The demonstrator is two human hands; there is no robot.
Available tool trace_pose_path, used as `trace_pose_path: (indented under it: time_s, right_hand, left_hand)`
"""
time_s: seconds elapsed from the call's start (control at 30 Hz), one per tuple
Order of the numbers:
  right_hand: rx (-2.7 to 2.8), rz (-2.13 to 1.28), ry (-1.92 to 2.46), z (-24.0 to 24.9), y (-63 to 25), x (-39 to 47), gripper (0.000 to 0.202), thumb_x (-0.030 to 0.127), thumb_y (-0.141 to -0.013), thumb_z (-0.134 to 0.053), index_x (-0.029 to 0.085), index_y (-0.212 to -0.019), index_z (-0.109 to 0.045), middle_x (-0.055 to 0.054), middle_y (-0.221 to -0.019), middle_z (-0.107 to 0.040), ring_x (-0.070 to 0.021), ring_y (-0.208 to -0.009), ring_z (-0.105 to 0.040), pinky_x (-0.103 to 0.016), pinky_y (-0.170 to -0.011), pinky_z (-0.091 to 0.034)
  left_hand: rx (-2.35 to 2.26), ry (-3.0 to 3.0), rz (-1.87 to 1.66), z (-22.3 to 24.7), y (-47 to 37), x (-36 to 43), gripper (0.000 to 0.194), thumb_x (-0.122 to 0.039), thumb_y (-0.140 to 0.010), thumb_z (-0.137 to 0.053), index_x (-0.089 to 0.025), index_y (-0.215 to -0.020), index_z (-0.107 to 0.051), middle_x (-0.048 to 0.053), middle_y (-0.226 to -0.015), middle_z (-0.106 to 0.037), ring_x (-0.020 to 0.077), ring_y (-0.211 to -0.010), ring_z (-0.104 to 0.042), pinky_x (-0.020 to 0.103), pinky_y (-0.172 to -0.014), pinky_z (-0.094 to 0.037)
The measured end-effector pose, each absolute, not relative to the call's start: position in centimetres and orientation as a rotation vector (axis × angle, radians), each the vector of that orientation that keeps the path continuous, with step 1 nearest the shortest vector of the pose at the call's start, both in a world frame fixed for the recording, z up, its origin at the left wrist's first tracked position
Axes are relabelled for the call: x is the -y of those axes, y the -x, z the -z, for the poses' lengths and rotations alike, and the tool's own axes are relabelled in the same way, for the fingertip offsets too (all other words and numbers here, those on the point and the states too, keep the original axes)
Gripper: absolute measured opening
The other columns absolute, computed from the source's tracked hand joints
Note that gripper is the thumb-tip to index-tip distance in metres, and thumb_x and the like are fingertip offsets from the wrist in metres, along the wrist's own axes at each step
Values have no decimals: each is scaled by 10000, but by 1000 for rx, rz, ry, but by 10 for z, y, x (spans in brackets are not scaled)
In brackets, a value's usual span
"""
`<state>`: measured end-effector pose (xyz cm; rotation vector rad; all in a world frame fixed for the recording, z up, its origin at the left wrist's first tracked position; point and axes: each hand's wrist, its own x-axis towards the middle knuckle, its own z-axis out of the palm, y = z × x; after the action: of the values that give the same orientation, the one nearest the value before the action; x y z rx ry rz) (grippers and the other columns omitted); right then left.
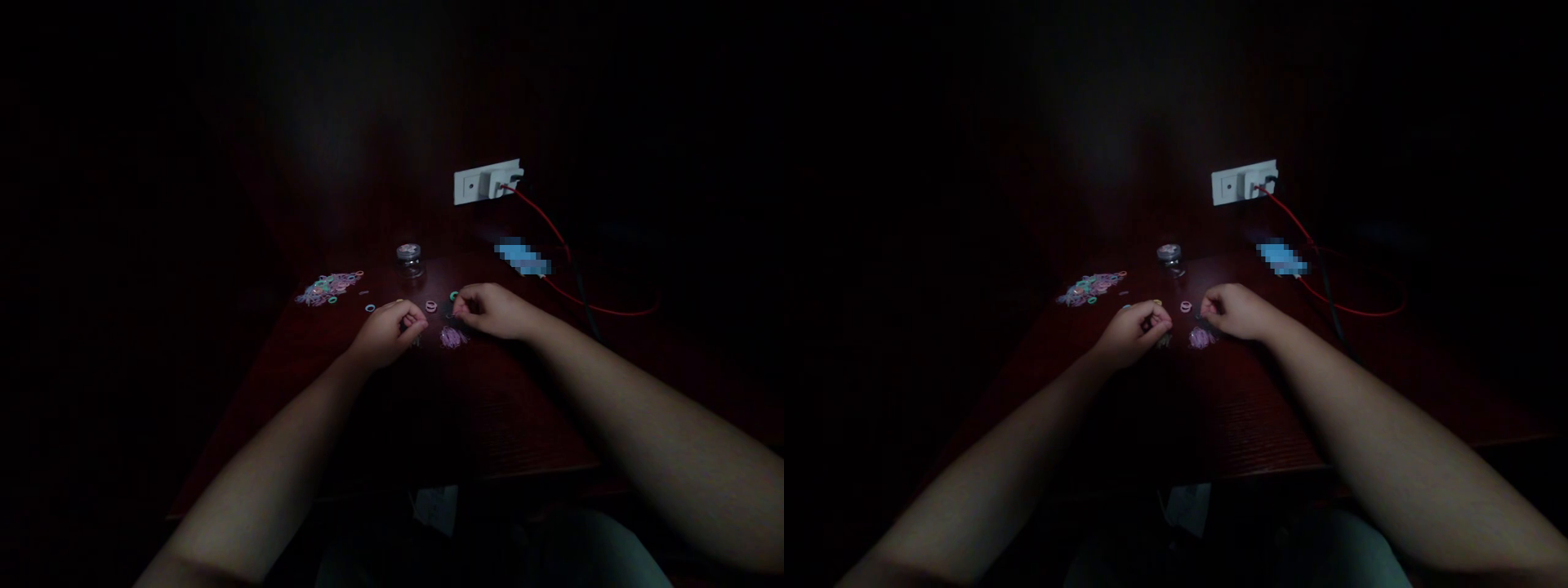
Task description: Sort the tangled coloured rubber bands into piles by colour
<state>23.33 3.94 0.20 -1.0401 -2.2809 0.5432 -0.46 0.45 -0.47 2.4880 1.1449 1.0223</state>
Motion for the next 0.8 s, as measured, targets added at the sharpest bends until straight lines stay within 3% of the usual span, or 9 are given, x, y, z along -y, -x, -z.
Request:
trace_pose_path:
  time_s: [0.33, 0.5, 0.8]
  right_hand:
    - [2451, -587, 1224, -12, -240, -34, 96, 226, -692, -588, 169, -719, -660, 4, -664, -650, -119, -584, -553, -231, -571, -384]
    - [2560, -631, 1213, -9, -242, -36, 97, 238, -693, -613, 187, -735, -684, 4, -701, -674, -136, -641, -594, -244, -640, -418]
    - [2596, -465, 1219, -14, -246, -36, 127, 193, -712, -593, 206, -784, -696, -15, -778, -698, -153, -684, -607, -259, -660, -414]
  left_hand:
    - [-1150, -2453, -941, 1, 5, -2, 127, -266, -851, -560, -158, -837, -626, 17, -764, -629, 107, -681, -568, 216, -630, -449]
    - [-1146, -2467, -916, 2, 5, -1, 122, -265, -850, -560, -164, -841, -629, 12, -756, -628, 113, -684, -566, 231, -653, -454]
    - [-904, -2795, -724, -1, 1, 0, 143, -291, -880, -557, -209, -886, -673, 18, -966, -690, 163, -948, -601, 350, -959, -389]
